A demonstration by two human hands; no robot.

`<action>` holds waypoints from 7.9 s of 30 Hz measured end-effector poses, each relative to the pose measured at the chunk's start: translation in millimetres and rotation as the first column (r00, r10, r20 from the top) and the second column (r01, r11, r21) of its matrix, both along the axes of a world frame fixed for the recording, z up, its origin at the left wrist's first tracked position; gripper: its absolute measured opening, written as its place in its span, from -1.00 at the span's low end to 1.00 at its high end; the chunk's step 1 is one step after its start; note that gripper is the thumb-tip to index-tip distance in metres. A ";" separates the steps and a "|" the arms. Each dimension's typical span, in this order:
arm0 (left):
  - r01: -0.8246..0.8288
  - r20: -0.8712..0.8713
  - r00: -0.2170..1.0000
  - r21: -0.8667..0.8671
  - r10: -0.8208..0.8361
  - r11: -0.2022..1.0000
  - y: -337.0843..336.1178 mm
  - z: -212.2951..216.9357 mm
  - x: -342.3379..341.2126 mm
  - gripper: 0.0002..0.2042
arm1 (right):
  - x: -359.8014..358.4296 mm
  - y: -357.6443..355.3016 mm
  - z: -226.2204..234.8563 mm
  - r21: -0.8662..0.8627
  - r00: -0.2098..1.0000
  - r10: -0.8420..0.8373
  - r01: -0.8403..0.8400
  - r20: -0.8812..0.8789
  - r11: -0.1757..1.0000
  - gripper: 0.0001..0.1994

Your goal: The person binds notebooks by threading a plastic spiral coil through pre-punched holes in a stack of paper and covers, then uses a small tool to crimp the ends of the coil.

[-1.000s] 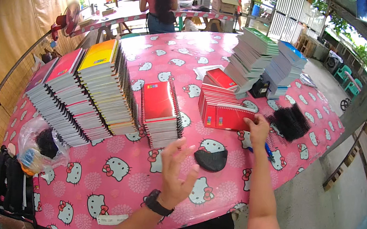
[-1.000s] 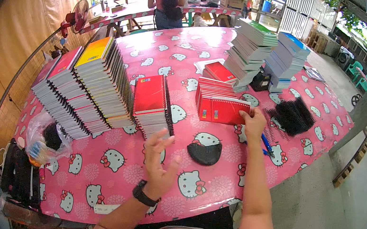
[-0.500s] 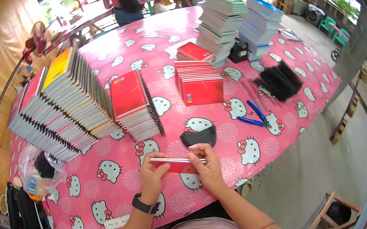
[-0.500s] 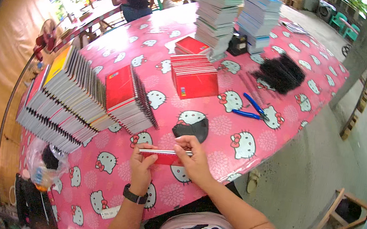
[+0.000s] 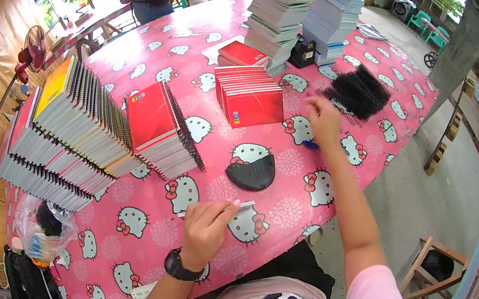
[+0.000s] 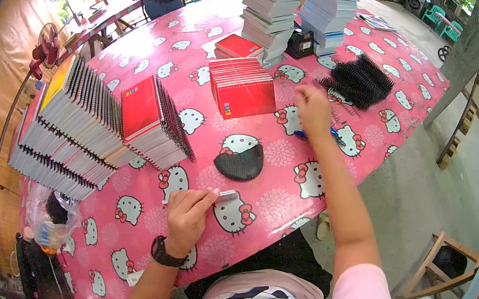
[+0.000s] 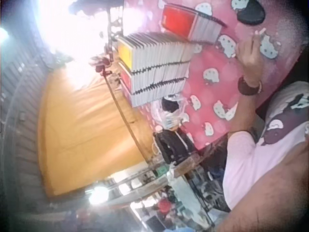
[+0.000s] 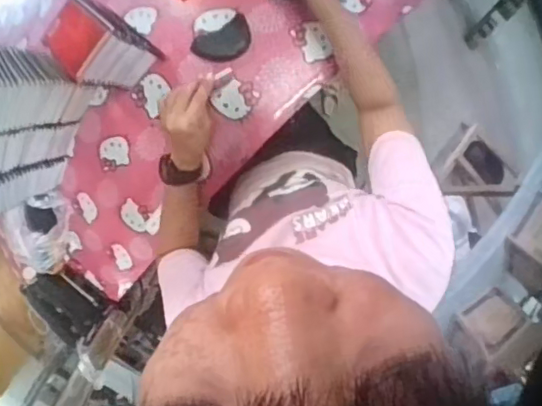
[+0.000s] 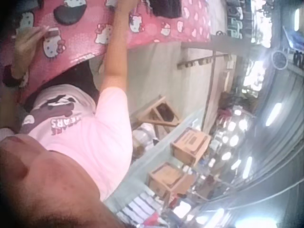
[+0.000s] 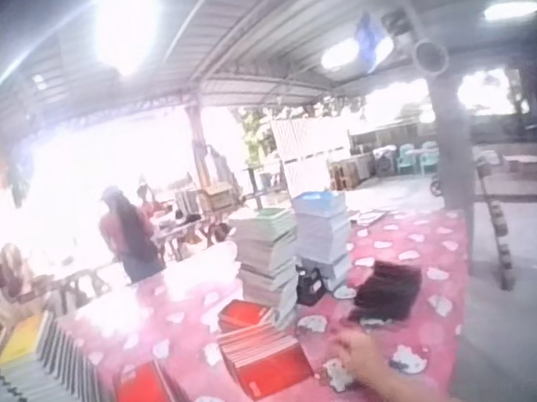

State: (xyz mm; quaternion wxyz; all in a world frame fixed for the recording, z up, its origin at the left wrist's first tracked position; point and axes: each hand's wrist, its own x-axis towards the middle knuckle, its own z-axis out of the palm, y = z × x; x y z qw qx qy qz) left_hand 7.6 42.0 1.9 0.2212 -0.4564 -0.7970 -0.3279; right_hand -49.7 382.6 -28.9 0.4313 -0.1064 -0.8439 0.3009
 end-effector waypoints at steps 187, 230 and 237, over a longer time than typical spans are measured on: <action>-0.056 0.762 0.631 0.229 -0.144 0.972 -16.1 33.8 6.3 -0.84 | 115.2 -185.8 74.7 -0.038 0.684 0.730 -0.729 0.021 0.684 -0.77; -0.245 0.180 0.969 0.626 0.168 0.740 -27.4 8.5 -146.7 -0.48 | -179.0 -236.9 61.4 -0.740 0.533 0.740 -0.669 -0.411 0.072 -0.79; -0.231 0.160 0.973 0.673 0.166 0.703 -22.4 4.6 -148.0 -0.45 | -180.7 -230.9 50.2 -0.646 0.522 0.739 -0.747 -0.427 0.154 -0.79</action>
